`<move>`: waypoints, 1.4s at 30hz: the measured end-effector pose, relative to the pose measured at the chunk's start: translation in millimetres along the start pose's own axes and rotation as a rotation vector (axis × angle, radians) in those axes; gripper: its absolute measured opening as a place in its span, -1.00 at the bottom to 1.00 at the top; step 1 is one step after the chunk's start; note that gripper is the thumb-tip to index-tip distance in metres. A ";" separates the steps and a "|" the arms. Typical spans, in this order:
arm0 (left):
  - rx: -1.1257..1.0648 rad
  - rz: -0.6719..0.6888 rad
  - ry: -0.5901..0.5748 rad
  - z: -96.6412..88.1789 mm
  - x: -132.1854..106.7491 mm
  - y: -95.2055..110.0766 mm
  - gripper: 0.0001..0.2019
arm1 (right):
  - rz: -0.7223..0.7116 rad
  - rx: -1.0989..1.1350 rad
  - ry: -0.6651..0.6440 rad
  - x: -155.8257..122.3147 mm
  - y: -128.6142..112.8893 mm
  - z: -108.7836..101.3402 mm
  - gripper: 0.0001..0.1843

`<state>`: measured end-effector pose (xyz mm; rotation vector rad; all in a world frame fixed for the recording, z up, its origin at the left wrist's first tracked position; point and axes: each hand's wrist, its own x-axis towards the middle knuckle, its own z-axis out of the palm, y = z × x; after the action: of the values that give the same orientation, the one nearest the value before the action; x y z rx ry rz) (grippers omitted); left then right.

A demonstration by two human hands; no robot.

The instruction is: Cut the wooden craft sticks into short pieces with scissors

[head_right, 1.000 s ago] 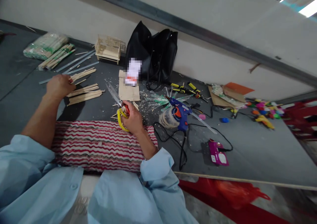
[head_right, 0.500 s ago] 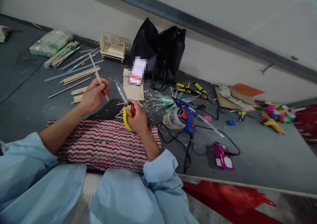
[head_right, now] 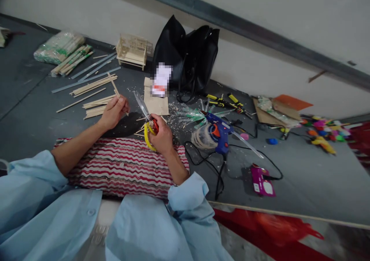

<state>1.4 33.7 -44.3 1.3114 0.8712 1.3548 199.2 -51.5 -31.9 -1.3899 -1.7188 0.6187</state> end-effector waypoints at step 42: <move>-0.461 -0.214 0.085 -0.5 13.0 43.1 -0.60 | -0.012 -0.008 0.118 0.3 -3.0 -4.9 -0.51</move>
<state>-5.3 36.6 0.2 0.7892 0.6793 1.3471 201.6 -52.5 -26.8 -1.3927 -1.6365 0.5127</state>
